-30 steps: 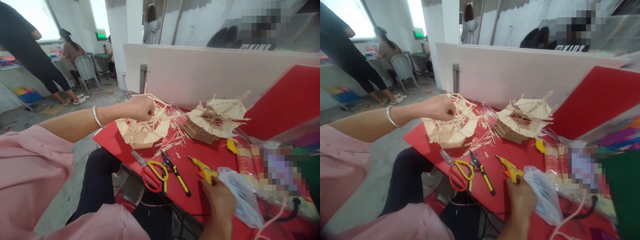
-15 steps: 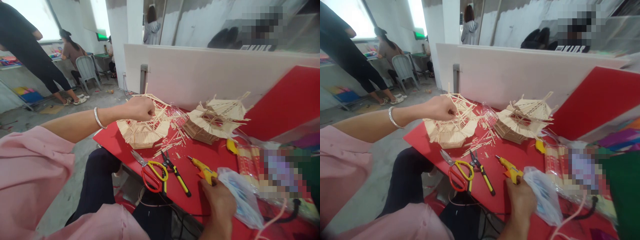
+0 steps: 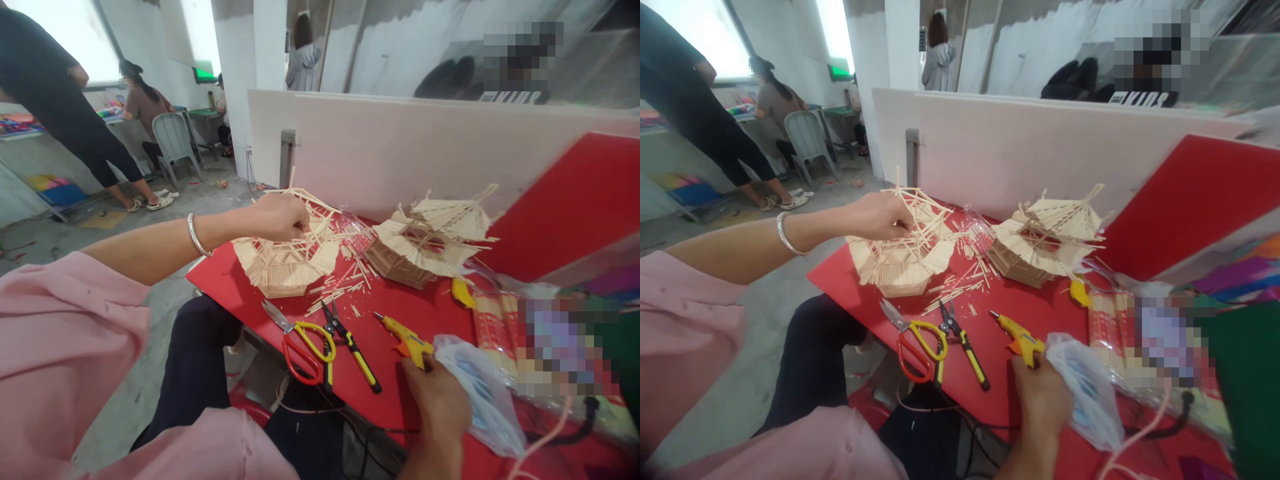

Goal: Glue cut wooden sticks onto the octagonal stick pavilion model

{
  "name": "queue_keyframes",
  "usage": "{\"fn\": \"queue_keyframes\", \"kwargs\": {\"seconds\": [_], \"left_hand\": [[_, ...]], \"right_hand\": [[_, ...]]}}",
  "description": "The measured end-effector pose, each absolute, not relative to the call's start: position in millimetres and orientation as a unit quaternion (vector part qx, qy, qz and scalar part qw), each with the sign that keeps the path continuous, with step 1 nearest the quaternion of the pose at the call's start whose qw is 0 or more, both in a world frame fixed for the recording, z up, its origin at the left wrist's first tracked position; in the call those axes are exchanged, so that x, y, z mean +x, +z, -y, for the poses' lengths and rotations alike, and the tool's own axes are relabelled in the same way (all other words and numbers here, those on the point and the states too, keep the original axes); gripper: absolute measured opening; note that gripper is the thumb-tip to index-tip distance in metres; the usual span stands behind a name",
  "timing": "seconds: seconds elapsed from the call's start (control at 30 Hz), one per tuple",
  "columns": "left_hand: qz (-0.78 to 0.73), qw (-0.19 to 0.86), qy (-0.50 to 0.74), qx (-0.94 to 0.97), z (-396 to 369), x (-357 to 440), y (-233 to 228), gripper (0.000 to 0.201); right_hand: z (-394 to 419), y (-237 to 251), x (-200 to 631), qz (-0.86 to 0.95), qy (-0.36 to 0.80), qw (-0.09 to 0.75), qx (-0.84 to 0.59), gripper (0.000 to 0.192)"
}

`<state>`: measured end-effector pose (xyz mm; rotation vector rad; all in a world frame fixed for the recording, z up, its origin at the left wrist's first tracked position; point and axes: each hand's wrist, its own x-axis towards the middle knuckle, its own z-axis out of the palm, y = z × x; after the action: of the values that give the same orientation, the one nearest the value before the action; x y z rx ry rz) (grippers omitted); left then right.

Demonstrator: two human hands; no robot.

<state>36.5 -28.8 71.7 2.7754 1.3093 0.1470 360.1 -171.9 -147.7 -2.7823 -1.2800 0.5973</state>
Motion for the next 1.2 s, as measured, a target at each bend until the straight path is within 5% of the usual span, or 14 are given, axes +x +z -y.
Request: {"fn": "queue_keyframes", "kwargs": {"seconds": [0.33, 0.53, 0.63, 0.73, 0.8, 0.97, 1.2], "left_hand": [[-0.411, 0.089, 0.096, 0.902, 26.2, 34.2, 69.9, 0.013], [-0.409, 0.078, 0.386, 0.823, 45.7, 8.0, 59.6, 0.018], [-0.442, 0.040, 0.523, 0.728, 71.1, -14.5, 25.0, 0.016], [-0.438, 0.098, 0.579, 0.681, 93.4, -24.5, -18.5, 0.008], [-0.452, 0.110, 0.568, 0.679, 100.8, -21.0, -39.9, 0.022], [-0.520, 0.066, 0.537, 0.661, 94.2, 0.9, -55.2, 0.043], [-0.519, 0.046, 0.573, 0.632, 79.7, 12.4, -62.5, 0.031]], "right_hand": [[170.1, -144.2, 356.7, 0.410, 0.174, 0.017, -0.895, 0.060], [185.9, -135.3, 342.1, 0.416, 0.108, 0.030, -0.902, 0.057], [188.7, -118.8, 308.4, 0.483, 0.039, 0.204, -0.850, 0.050], [168.2, -90.9, 255.6, 0.656, -0.007, 0.415, -0.630, 0.031], [141.6, -70.3, 221.9, 0.734, -0.067, 0.471, -0.484, 0.022], [77.9, -36.3, 182.0, 0.791, -0.236, 0.410, -0.389, 0.026], [60.4, -25.9, 179.0, 0.808, -0.281, 0.375, -0.356, 0.018]]}}
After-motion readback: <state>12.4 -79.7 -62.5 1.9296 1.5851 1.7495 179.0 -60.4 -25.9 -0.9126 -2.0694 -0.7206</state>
